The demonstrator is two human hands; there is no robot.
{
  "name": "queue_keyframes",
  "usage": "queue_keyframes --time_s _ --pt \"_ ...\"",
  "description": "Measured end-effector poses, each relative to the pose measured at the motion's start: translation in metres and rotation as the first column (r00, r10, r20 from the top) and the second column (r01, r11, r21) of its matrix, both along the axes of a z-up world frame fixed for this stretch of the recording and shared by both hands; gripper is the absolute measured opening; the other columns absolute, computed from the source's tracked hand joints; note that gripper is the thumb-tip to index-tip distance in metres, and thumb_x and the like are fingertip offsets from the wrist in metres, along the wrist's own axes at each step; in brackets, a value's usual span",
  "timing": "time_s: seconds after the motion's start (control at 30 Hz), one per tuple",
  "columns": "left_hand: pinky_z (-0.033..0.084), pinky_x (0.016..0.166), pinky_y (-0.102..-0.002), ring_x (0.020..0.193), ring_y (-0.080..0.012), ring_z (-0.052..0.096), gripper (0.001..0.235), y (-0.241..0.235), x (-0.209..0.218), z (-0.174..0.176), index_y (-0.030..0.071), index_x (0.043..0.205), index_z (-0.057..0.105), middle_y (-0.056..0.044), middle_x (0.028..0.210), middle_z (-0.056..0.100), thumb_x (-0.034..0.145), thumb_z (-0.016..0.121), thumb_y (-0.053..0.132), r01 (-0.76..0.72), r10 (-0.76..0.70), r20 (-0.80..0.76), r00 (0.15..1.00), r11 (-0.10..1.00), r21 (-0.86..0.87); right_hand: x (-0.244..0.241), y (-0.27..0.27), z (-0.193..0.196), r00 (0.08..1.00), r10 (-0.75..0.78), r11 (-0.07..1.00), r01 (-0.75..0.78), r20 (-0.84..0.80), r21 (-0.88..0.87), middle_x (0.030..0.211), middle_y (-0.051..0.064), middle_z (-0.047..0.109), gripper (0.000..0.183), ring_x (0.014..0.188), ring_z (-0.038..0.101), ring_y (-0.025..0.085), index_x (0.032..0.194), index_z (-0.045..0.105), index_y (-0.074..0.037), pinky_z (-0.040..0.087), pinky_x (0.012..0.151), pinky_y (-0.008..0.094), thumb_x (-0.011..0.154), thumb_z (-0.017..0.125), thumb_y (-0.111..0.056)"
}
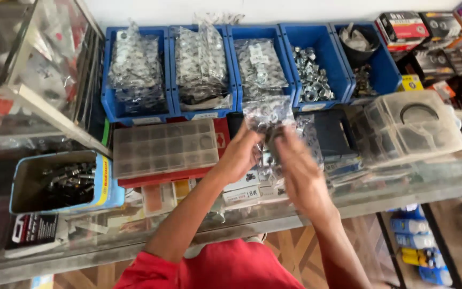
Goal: The person sorts and organizes small hardware items, such as nuts and bolts, from blue storage bins into clear plastic bags. They handle the bags with both hands, arranging them on a glass counter in a hardware store setting.
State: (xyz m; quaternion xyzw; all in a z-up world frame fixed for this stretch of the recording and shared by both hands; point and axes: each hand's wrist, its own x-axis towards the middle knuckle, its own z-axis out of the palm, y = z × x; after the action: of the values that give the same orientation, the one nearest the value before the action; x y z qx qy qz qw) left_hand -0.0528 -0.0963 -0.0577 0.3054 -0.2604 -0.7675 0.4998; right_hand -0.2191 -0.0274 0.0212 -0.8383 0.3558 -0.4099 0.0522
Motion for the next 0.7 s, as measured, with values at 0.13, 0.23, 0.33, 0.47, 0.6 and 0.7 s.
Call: queue_keyframes --time_s 0.13,0.23,0.33,0.47,0.6,0.7 --pt "0.058 0.086 -0.036 0.097 -0.0279 0.071 0.069 0.036 -0.003 0.049 0.032 0.154 0.048 -0.024 0.102 0.071 0.089 0.066 0.041 0.142 -0.121 0.560 0.819 0.990 0.005 0.011 -0.007 0.007 0.961 -0.226 0.966 0.242 0.160 -0.090 0.148 0.034 0.052 0.036 0.137 0.052 0.047 0.137 0.063 0.010 0.041 0.117 0.051 0.101 0.062 0.004" --pt "0.057 0.097 -0.039 0.114 -0.0231 0.066 0.059 0.044 -0.002 0.011 0.021 0.158 0.044 -0.029 0.120 0.067 0.100 0.056 0.024 0.240 -0.108 0.544 0.832 0.955 -0.176 0.016 -0.004 0.008 0.958 -0.240 0.957 0.260 0.156 -0.126 0.144 0.027 0.059 0.032 0.134 0.056 0.043 0.131 0.067 0.006 0.045 0.114 0.051 0.101 0.057 0.001" --pt "0.053 0.060 -0.019 0.077 -0.0049 0.057 0.043 0.046 -0.001 -0.006 0.020 0.150 0.054 -0.006 0.085 0.060 0.107 0.050 0.015 0.199 -0.106 0.314 0.943 0.939 -0.281 0.015 0.001 0.001 0.981 -0.183 0.972 0.191 0.068 -0.141 0.141 0.024 0.063 0.029 0.135 0.057 0.042 0.122 0.074 0.001 0.039 0.117 0.052 0.098 0.059 0.001" --pt "0.034 0.121 -0.046 0.137 -0.0301 0.054 0.044 0.067 -0.012 0.026 0.007 0.135 0.063 -0.029 0.138 0.059 0.096 0.056 0.026 0.420 -0.203 0.678 0.707 0.891 -0.171 0.007 0.017 0.000 0.979 -0.167 0.978 0.179 0.115 -0.105 0.133 0.021 0.067 0.026 0.128 0.061 0.044 0.121 0.072 0.000 0.049 0.110 0.051 0.100 0.058 -0.003" --pt "0.043 0.114 -0.046 0.129 -0.0233 0.057 0.045 0.072 -0.012 0.010 0.008 0.140 0.058 -0.021 0.137 0.060 0.096 0.055 0.018 0.433 -0.275 0.611 0.743 0.892 -0.126 -0.011 0.019 -0.019 0.983 -0.179 0.976 0.182 0.037 -0.122 0.135 0.016 0.068 0.026 0.133 0.059 0.038 0.120 0.073 -0.005 0.034 0.120 0.048 0.099 0.056 -0.005" --pt "0.060 0.084 -0.043 0.109 -0.0208 0.064 0.063 0.068 -0.022 -0.015 0.007 0.151 0.050 -0.017 0.129 0.059 0.093 0.058 0.032 0.425 -0.373 0.595 0.712 0.903 0.058 -0.012 0.018 -0.029 0.979 -0.170 0.979 0.180 0.110 -0.091 0.135 0.023 0.066 0.030 0.130 0.060 0.043 0.125 0.070 0.001 0.041 0.115 0.051 0.099 0.053 0.000"
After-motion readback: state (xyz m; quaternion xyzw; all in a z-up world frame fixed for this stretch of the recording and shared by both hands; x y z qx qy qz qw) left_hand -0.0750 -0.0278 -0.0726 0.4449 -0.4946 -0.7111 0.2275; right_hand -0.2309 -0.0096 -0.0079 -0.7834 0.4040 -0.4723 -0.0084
